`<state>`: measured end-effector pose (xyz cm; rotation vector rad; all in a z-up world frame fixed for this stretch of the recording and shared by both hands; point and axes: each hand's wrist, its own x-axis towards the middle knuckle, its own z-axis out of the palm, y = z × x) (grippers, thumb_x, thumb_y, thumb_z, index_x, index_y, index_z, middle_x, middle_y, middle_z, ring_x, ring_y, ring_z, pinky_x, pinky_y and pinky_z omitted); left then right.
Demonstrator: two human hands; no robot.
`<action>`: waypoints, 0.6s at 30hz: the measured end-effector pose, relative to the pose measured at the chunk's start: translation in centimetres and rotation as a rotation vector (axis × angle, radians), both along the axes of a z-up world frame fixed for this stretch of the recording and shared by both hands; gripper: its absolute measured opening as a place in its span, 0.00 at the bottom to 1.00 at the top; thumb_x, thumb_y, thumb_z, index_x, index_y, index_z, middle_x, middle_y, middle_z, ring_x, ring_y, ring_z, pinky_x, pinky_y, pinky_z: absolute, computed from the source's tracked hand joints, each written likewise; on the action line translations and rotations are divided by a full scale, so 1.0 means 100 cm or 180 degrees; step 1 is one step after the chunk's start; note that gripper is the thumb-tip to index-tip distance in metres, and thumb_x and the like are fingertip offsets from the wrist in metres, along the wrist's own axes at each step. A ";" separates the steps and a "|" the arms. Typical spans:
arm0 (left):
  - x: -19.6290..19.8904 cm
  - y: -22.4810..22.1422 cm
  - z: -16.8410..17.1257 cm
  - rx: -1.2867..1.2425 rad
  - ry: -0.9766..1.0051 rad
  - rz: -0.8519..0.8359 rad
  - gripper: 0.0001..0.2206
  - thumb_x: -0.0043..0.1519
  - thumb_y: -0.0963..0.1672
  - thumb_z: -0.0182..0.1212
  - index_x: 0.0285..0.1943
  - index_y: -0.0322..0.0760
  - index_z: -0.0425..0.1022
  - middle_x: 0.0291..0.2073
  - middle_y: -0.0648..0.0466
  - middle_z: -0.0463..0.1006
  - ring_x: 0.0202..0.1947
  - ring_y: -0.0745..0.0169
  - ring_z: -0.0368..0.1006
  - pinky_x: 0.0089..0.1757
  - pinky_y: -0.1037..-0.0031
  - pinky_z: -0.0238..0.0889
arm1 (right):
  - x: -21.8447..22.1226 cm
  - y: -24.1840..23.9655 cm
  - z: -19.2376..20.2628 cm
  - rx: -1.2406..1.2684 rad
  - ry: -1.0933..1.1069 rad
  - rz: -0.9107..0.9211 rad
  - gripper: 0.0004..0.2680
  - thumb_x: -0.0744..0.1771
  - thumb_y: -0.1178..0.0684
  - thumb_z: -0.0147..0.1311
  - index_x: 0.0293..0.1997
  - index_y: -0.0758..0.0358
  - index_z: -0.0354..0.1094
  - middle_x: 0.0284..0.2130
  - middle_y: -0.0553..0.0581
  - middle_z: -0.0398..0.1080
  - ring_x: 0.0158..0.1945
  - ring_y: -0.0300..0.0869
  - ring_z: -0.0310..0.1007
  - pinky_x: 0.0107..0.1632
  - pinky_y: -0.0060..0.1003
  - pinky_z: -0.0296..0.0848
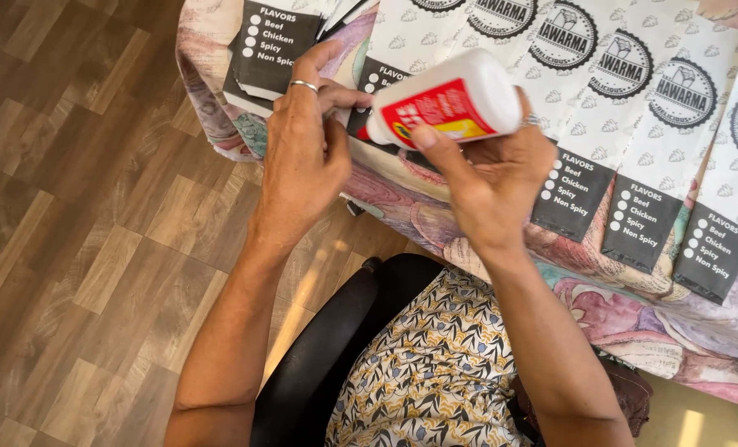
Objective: The person applies glue from a squeeze bottle to the flaps of printed shawarma packaging sleeves and presses the surfaces together by hand to secure them.
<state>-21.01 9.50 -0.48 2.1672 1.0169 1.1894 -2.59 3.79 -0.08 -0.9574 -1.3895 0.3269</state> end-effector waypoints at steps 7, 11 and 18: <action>-0.001 -0.002 0.002 0.0053 0.0054 0.0030 0.30 0.58 0.29 0.41 0.72 0.33 0.51 0.46 0.47 0.84 0.55 0.54 0.77 0.55 0.65 0.63 | 0.007 -0.008 -0.002 -0.0193 0.0073 -0.0018 0.08 0.67 0.62 0.66 0.48 0.72 0.73 0.43 0.65 0.76 0.44 0.51 0.81 0.40 0.34 0.84; 0.005 -0.006 0.002 0.0227 0.0336 0.0188 0.30 0.58 0.29 0.41 0.73 0.31 0.51 0.47 0.55 0.84 0.62 0.50 0.70 0.55 0.59 0.55 | 0.025 -0.033 0.012 -0.0318 0.0320 -0.0052 0.05 0.68 0.65 0.62 0.44 0.79 0.71 0.37 0.72 0.76 0.32 0.55 0.82 0.31 0.38 0.87; 0.015 -0.010 0.012 0.0377 0.0617 -0.0019 0.33 0.51 0.28 0.42 0.71 0.28 0.57 0.46 0.47 0.80 0.52 0.45 0.65 0.54 0.57 0.51 | 0.135 -0.104 -0.002 -0.0394 0.2553 -0.0386 0.20 0.69 0.69 0.55 0.23 0.55 0.43 0.23 0.56 0.61 0.29 0.38 0.64 0.30 0.33 0.63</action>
